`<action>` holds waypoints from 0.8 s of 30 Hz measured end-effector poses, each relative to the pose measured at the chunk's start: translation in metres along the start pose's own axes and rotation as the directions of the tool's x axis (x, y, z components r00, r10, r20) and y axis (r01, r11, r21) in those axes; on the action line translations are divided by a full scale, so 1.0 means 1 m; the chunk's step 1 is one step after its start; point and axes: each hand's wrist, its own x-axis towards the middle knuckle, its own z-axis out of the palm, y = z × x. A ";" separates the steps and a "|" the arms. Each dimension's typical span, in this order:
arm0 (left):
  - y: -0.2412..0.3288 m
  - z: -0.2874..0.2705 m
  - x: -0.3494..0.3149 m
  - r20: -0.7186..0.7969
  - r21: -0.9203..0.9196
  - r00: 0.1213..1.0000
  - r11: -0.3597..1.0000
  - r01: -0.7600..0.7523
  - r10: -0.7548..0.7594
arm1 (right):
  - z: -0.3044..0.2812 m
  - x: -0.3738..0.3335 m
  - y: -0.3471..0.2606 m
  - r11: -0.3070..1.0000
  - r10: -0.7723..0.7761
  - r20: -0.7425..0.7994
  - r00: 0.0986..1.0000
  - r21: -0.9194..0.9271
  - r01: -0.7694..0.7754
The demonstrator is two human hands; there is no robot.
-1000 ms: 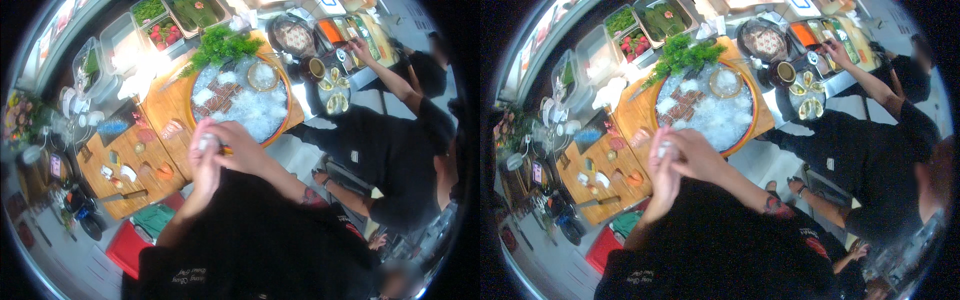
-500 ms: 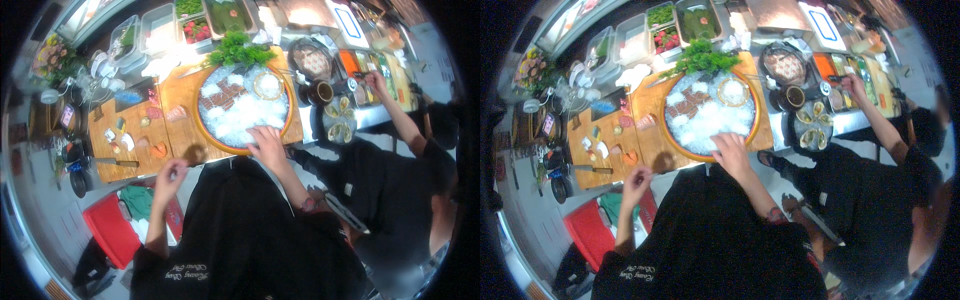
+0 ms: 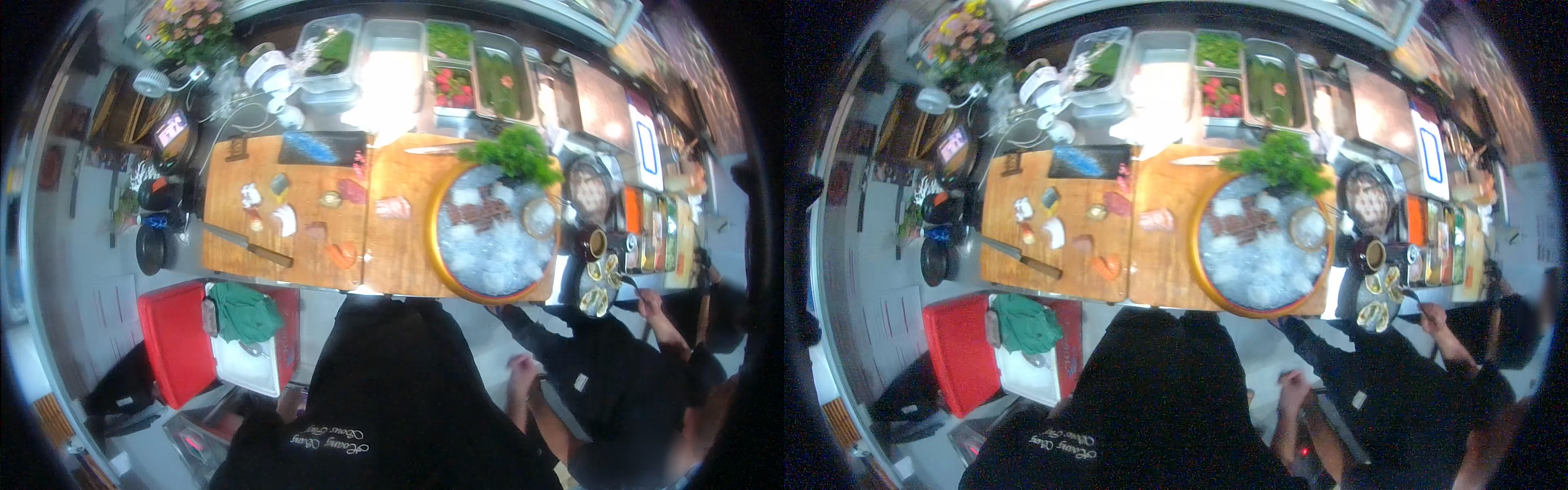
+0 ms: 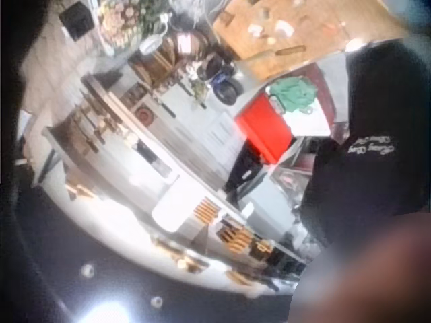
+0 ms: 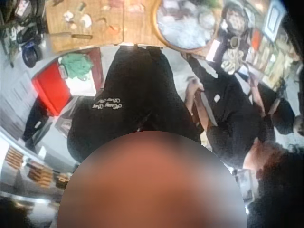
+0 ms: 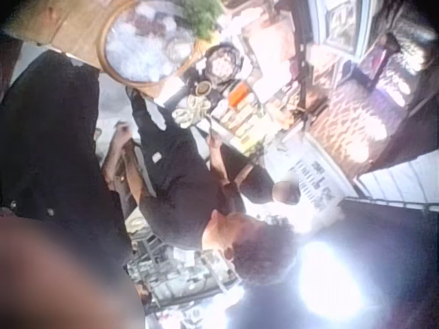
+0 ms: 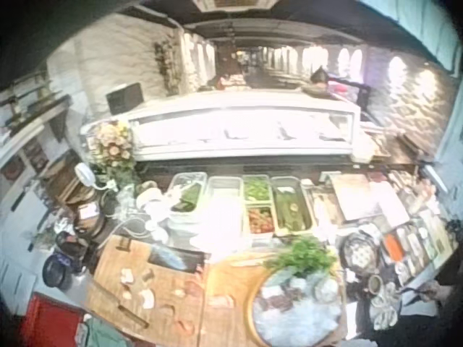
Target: The person forms small rice balls by hand and places them on a bed of crushed ice in a round tray. They then arrange various slices of raw fish and green leaves on the ice to create a sashimi platter.
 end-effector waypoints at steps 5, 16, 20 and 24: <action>-0.013 -0.074 0.133 -0.380 0.172 0.920 0.985 -0.033 0.097 | 0.049 -0.043 0.085 0.320 0.583 0.253 0.772 -0.945 0.068; -0.062 -0.203 0.119 -0.333 0.620 0.827 0.766 -0.170 0.453 | 0.431 0.084 -0.380 0.272 -0.637 0.689 0.345 -0.218 0.937; -0.082 -0.228 0.109 0.118 -0.256 0.991 0.966 -0.036 0.068 | 0.592 0.179 -0.451 -0.191 -0.575 0.794 0.198 -0.366 0.911; -0.088 -0.247 0.099 -0.093 -0.344 0.989 0.929 -0.138 0.113 | 0.650 0.244 -0.461 -0.550 -0.459 0.878 -0.138 -0.158 0.820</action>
